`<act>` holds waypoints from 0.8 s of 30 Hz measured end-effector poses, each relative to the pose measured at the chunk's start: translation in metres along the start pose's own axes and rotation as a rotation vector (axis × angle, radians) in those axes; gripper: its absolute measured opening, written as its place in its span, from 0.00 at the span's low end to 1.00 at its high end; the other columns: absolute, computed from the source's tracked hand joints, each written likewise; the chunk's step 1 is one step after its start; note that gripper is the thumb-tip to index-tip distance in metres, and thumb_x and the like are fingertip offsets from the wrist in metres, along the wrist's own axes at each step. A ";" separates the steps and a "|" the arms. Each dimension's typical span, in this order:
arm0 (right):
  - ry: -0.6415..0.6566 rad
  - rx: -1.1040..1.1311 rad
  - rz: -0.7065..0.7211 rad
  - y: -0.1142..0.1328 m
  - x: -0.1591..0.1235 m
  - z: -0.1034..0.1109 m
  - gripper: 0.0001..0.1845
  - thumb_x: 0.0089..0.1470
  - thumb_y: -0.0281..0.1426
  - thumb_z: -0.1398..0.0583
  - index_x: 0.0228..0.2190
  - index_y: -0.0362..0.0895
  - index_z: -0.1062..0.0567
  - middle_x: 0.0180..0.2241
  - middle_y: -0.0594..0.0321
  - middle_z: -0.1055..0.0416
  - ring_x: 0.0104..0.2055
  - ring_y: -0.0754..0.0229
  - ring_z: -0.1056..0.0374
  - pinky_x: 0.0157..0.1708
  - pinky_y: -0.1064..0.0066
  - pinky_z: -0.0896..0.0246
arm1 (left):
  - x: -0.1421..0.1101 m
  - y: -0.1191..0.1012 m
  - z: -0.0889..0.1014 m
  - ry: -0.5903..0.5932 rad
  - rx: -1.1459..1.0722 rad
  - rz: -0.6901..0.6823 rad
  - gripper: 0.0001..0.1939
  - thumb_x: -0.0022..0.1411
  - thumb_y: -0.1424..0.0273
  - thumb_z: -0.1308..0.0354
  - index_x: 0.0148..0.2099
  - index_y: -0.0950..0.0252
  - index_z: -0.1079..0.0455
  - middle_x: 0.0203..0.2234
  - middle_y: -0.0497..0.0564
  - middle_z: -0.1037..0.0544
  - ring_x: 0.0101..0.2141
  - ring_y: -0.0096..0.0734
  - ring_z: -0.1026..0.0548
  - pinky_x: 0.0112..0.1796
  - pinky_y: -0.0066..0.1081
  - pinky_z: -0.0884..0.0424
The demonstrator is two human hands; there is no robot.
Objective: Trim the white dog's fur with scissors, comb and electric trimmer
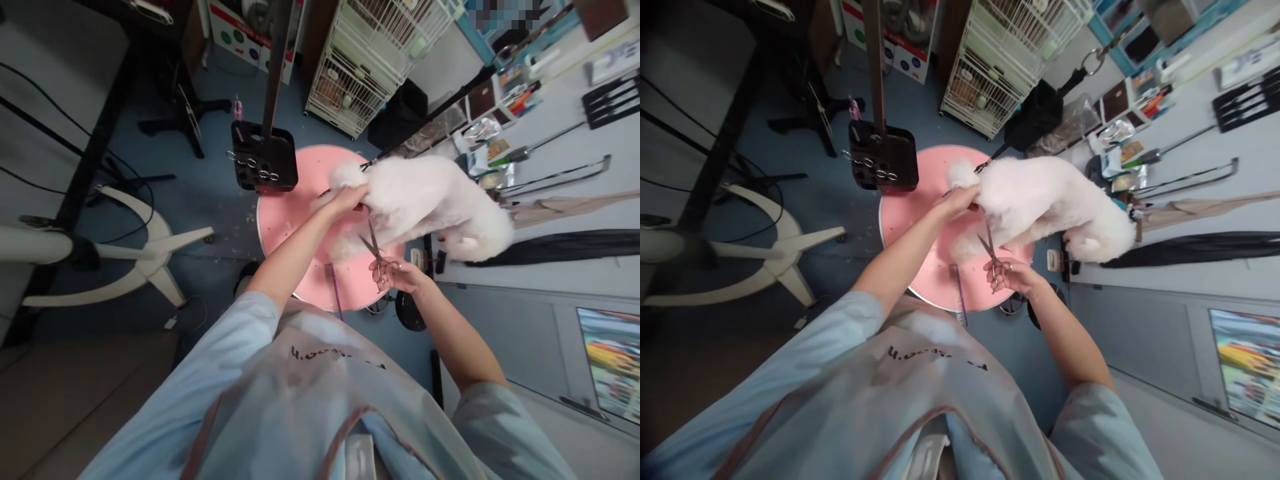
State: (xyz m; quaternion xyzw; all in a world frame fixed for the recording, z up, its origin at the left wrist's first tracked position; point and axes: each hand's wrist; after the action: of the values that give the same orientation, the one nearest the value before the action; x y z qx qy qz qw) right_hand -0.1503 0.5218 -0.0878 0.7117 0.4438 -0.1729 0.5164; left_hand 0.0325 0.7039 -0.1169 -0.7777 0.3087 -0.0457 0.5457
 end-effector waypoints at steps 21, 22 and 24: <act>0.093 0.198 0.108 -0.044 0.028 0.010 0.17 0.50 0.31 0.40 0.42 0.38 0.34 0.31 0.60 0.27 0.29 0.63 0.27 0.31 0.67 0.29 | -0.011 -0.016 -0.003 0.019 0.028 0.096 0.14 0.61 0.74 0.50 0.23 0.68 0.36 0.16 0.48 0.32 0.21 0.24 0.33 0.27 0.24 0.35; 0.089 0.218 0.105 -0.047 0.029 0.010 0.17 0.52 0.34 0.41 0.42 0.38 0.35 0.31 0.59 0.27 0.30 0.62 0.27 0.33 0.65 0.29 | -0.010 -0.015 -0.002 0.022 0.030 0.099 0.14 0.61 0.74 0.51 0.22 0.68 0.36 0.16 0.48 0.32 0.20 0.24 0.33 0.26 0.24 0.36; 0.058 0.265 0.091 -0.050 0.033 0.009 0.19 0.54 0.38 0.44 0.43 0.37 0.35 0.33 0.57 0.27 0.31 0.60 0.27 0.35 0.62 0.29 | -0.007 -0.013 -0.002 0.027 0.022 0.088 0.14 0.61 0.73 0.50 0.22 0.69 0.36 0.17 0.48 0.32 0.21 0.24 0.33 0.26 0.24 0.36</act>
State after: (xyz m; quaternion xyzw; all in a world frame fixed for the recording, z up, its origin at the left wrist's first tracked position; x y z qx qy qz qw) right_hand -0.1712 0.5324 -0.1439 0.7976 0.3993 -0.1858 0.4121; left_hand 0.0316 0.7090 -0.1027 -0.7566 0.3495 -0.0355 0.5514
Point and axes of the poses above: each hand's wrist, its own x-axis towards the middle knuckle, its own z-axis out of the back of the hand, y = z × x
